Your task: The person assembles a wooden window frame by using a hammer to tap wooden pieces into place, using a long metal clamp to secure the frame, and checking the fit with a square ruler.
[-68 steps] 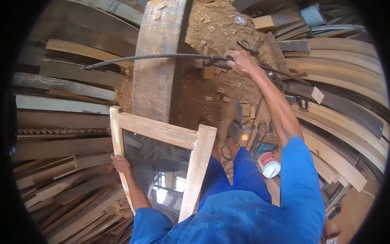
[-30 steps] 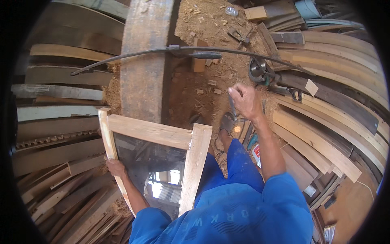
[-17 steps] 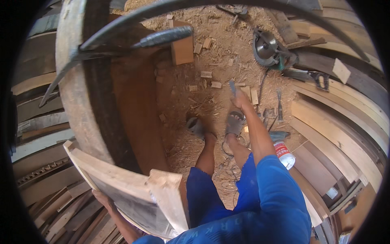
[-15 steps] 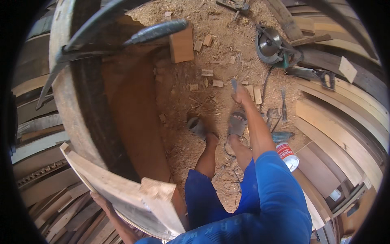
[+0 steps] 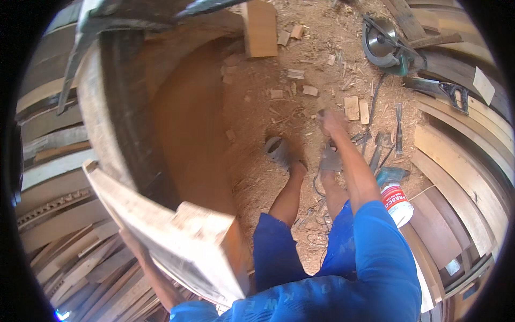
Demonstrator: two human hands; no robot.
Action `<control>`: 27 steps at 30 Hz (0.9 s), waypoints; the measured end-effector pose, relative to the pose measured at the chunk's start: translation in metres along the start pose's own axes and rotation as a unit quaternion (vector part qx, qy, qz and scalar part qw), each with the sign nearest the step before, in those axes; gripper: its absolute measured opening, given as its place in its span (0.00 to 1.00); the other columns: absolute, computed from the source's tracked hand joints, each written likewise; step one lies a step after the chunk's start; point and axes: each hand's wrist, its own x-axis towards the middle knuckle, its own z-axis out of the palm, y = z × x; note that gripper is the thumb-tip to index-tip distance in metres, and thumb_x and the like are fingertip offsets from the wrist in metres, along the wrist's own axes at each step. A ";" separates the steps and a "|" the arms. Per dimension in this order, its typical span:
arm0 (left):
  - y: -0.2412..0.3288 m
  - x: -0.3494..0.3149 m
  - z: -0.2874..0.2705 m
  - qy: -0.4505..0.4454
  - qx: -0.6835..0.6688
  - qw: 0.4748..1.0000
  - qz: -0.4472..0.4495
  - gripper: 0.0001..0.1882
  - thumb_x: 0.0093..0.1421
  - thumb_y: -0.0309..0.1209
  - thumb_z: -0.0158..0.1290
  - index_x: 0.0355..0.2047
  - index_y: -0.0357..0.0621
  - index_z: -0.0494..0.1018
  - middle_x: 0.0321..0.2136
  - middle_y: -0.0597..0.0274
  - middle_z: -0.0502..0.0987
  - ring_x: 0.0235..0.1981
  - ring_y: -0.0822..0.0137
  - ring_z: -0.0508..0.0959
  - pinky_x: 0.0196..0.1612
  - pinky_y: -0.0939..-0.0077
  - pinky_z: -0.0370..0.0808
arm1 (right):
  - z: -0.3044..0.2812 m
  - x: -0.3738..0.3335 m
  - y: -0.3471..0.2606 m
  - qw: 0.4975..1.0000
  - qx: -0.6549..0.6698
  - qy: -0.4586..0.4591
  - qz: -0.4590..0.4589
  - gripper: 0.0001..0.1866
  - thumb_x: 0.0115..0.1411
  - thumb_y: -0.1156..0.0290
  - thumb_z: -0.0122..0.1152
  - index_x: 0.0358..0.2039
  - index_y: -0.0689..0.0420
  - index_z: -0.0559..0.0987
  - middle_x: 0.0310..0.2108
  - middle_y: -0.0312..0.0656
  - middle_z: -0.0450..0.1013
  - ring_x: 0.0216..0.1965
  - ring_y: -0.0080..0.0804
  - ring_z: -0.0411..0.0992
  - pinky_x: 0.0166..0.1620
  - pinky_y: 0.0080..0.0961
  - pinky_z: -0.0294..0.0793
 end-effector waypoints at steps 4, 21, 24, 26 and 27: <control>-0.023 0.021 -0.003 0.070 0.124 0.990 0.000 0.27 0.72 0.43 0.30 0.51 0.30 0.67 0.43 0.43 0.76 0.43 0.53 0.76 0.49 0.60 0.73 | -0.026 -0.038 0.057 0.973 0.138 0.184 -0.010 0.20 0.64 0.55 0.58 0.40 0.63 0.77 0.36 0.60 0.78 0.41 0.55 0.78 0.45 0.45 0.76; 0.299 -0.331 0.051 -0.556 -0.155 0.646 0.499 0.44 0.59 0.54 0.58 0.64 0.34 0.59 0.60 0.36 0.64 0.63 0.39 0.62 0.64 0.47 0.58 | -0.357 -0.418 -0.102 0.572 0.787 -0.183 -0.143 0.25 0.74 0.53 0.46 0.59 0.61 0.68 0.23 0.26 0.58 0.19 0.11 0.56 0.20 0.11 0.59; 0.298 -0.339 0.045 -0.611 -0.120 0.618 0.480 0.25 0.64 0.43 0.56 0.53 0.38 0.70 0.41 0.43 0.75 0.45 0.45 0.76 0.49 0.54 0.72 | -0.352 -0.426 -0.136 0.511 0.767 -0.329 -0.208 0.27 0.74 0.52 0.45 0.60 0.61 0.68 0.26 0.29 0.66 0.22 0.14 0.64 0.25 0.12 0.68; 0.287 -0.340 0.041 -0.648 -0.082 0.605 0.456 0.17 0.65 0.39 0.56 0.48 0.39 0.74 0.33 0.46 0.77 0.38 0.47 0.79 0.42 0.57 0.75 | -0.344 -0.429 -0.155 0.590 0.694 -0.319 -0.260 0.29 0.73 0.50 0.46 0.62 0.60 0.68 0.37 0.35 0.75 0.33 0.20 0.73 0.38 0.18 0.75; 0.277 -0.340 0.041 -0.589 -0.157 0.674 0.418 0.13 0.64 0.35 0.56 0.44 0.40 0.75 0.29 0.48 0.77 0.33 0.48 0.79 0.38 0.59 0.76 | -0.340 -0.430 -0.154 0.591 0.695 -0.318 -0.259 0.29 0.73 0.50 0.46 0.62 0.60 0.68 0.37 0.35 0.75 0.33 0.20 0.73 0.38 0.18 0.75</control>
